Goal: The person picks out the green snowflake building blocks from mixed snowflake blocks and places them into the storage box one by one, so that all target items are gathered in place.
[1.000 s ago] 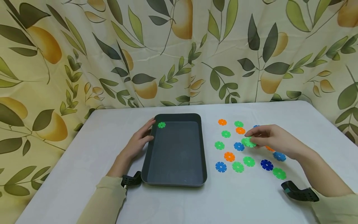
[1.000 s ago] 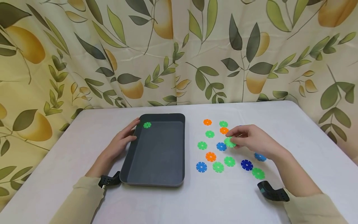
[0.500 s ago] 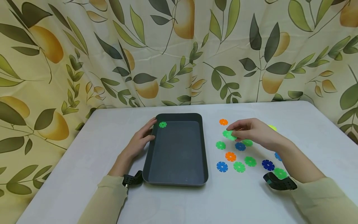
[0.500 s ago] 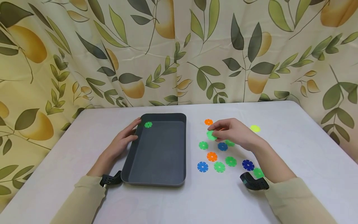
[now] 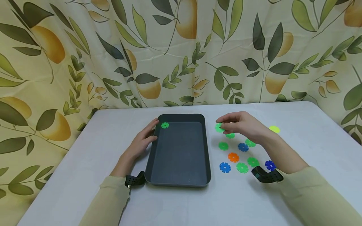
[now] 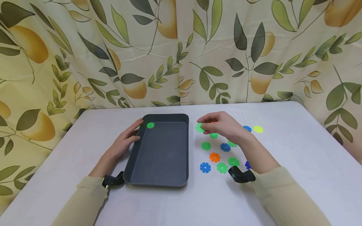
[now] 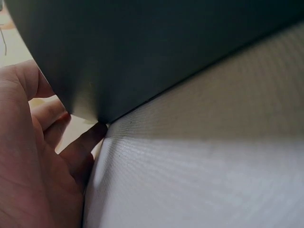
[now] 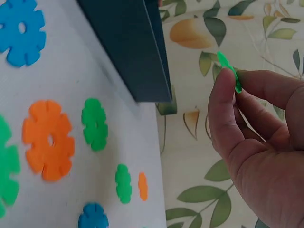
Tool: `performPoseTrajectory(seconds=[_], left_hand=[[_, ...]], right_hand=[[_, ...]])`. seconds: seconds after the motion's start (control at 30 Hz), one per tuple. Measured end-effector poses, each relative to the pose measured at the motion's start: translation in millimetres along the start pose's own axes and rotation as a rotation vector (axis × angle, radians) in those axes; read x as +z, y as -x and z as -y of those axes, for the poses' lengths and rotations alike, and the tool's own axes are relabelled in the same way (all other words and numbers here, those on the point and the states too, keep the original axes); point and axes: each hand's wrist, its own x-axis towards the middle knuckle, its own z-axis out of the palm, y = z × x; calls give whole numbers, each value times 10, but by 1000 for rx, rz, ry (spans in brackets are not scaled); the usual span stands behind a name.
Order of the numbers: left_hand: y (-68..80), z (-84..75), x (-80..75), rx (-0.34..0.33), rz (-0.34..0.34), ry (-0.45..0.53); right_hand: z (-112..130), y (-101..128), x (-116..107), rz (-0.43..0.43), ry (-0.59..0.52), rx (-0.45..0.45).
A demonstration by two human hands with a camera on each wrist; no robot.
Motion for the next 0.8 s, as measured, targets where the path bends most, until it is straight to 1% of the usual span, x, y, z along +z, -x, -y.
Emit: performPoseTrajectory(seconds=[0.23,0.43,0.6,0.8], left_hand=[[-6,4,16,2,3,12],[-12,-4,20,11,5,14],[-13,10,14,14,6,15],[-3,5,-2,2,-1,3]], right_hand=[[73,-151,90,-10,-59,-16],[106,-265,169,-2,-119,-20],[147,-355,242,8,-157,-34],[212,-455,343,36,-197,-48]])
